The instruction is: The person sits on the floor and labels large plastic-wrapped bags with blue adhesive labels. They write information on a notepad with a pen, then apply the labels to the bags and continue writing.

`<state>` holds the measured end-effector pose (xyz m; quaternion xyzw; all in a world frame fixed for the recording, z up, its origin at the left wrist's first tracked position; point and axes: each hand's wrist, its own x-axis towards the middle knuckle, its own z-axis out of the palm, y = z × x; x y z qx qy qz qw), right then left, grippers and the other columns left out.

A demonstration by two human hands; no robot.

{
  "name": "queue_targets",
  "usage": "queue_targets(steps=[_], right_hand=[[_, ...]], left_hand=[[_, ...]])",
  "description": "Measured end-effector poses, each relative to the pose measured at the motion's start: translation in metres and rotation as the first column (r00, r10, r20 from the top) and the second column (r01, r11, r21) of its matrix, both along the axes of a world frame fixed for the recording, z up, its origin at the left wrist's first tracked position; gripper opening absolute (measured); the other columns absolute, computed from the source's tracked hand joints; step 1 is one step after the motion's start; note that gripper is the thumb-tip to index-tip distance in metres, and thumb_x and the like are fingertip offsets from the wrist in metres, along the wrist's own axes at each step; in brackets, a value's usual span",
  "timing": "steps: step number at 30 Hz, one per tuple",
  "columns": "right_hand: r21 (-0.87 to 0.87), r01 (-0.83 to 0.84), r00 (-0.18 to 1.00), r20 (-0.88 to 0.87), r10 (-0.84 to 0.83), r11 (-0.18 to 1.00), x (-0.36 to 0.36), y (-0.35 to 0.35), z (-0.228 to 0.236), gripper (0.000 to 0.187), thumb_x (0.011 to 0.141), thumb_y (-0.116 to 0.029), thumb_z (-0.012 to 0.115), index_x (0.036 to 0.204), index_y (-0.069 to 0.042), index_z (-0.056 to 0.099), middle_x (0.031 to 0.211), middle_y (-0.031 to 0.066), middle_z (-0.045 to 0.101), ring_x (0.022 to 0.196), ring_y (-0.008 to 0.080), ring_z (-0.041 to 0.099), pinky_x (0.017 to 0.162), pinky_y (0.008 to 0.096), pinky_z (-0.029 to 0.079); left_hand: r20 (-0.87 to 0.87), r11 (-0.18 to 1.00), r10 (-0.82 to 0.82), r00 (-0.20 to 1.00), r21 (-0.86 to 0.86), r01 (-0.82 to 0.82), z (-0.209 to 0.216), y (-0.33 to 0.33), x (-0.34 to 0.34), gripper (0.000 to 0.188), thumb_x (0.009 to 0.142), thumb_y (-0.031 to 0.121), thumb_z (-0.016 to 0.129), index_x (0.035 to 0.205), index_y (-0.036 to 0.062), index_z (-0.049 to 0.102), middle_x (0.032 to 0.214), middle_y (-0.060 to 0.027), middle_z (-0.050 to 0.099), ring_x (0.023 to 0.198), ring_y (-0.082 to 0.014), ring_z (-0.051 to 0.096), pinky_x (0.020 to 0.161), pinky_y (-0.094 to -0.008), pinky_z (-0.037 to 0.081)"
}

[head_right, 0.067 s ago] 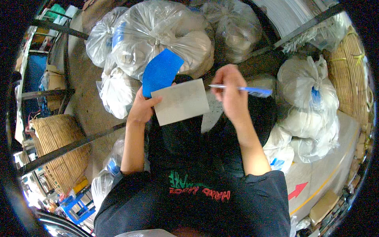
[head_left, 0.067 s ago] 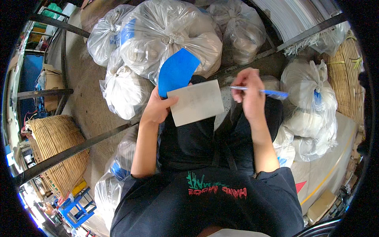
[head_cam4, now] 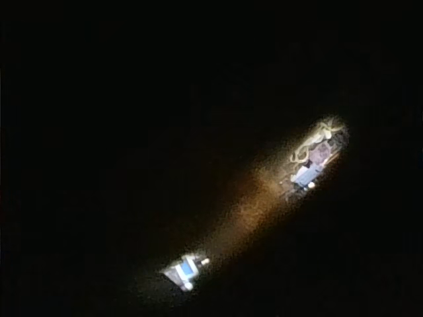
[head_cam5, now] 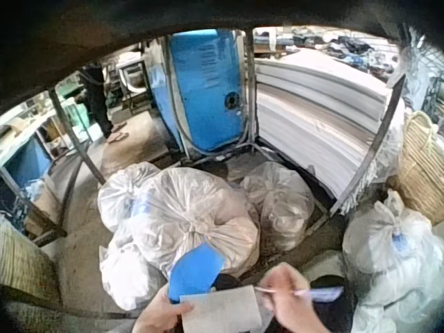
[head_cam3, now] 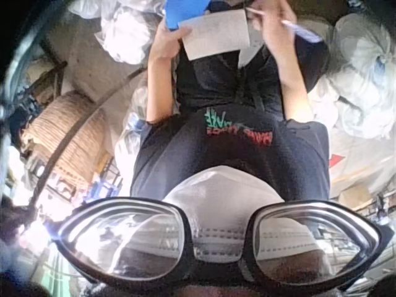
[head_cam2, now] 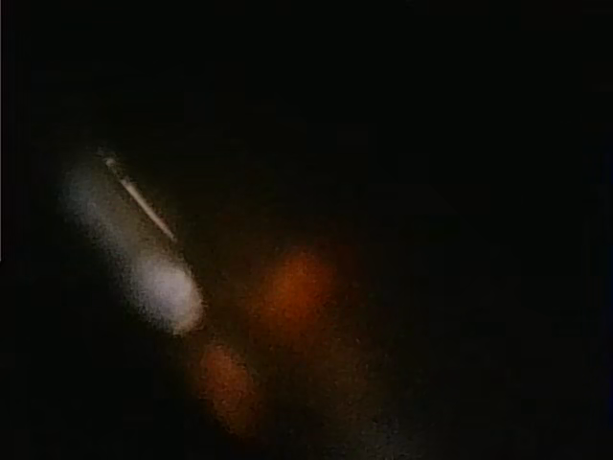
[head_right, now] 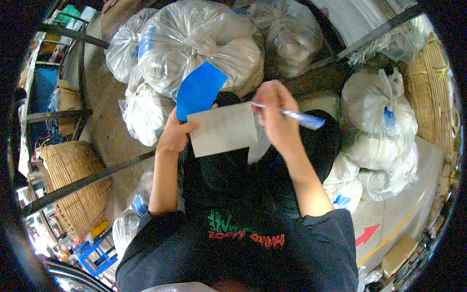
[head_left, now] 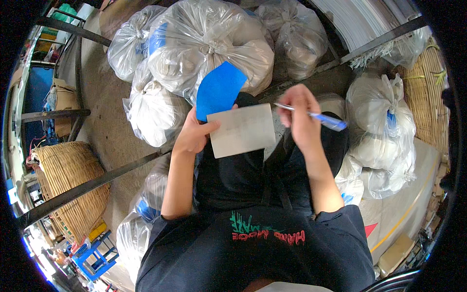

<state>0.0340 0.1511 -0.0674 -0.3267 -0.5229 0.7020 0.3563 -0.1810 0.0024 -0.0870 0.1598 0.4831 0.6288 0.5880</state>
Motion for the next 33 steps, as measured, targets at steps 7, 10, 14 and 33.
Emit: queue_targets(steps=[7, 10, 14, 33], right_hand=[[0.039, -0.022, 1.000, 0.006, 0.022, 0.999, -0.075, -0.041, -0.012, 0.045, 0.106, -0.041, 0.045, 0.083, -0.004, 0.058, 0.072, 0.0055, 0.061, 0.058, 0.0080, 0.052, 0.054, 0.0230, 0.043], [0.071, -0.009, 0.998, 0.059, 0.005, 0.997, -0.082, -0.043, -0.022, 0.049, 0.107, -0.040, 0.042, 0.078, -0.004, 0.058, 0.066, 0.0036, 0.058, 0.056, 0.0080, 0.050, 0.054, 0.0241, 0.041], [0.190, 0.081, 0.974, 0.195, -0.119, 0.978, -0.077, -0.049, -0.038, 0.054, 0.108, -0.037, 0.041, 0.069, -0.003, 0.056, 0.057, 0.0015, 0.051, 0.054, 0.0081, 0.047, 0.052, 0.0260, 0.037], [0.474, 0.067, 0.937, 0.272, -0.218, 0.878, -0.077, -0.048, -0.046, 0.042, 0.106, -0.025, 0.046, 0.074, -0.002, 0.056, 0.056, 0.0052, 0.053, 0.051, 0.0110, 0.051, 0.050, 0.0292, 0.040]], left_hand=[[-0.114, 0.991, -0.106, 0.988, -0.096, 0.096, 0.007, -0.026, 0.006, 0.083, 0.074, -0.014, 0.063, 0.151, 0.0023, 0.034, 0.132, -0.0077, 0.059, 0.119, -0.0169, 0.057, 0.103, -0.0336, 0.045], [-0.125, 0.979, -0.197, 0.972, -0.087, 0.187, 0.012, -0.030, 0.003, 0.084, 0.074, -0.010, 0.065, 0.152, 0.0022, 0.034, 0.133, -0.0075, 0.058, 0.118, -0.0153, 0.055, 0.102, -0.0317, 0.043], [-0.063, 0.964, -0.225, 0.972, -0.161, 0.212, 0.013, -0.031, 0.002, 0.079, 0.075, -0.008, 0.067, 0.148, 0.0009, 0.038, 0.130, -0.0072, 0.060, 0.117, -0.0151, 0.056, 0.101, -0.0321, 0.044], [-0.036, 0.948, -0.254, 0.966, -0.205, 0.242, 0.003, -0.033, -0.003, 0.062, 0.080, -0.003, 0.072, 0.138, -0.0018, 0.048, 0.118, -0.0076, 0.067, 0.103, -0.0134, 0.062, 0.093, -0.0314, 0.050]])
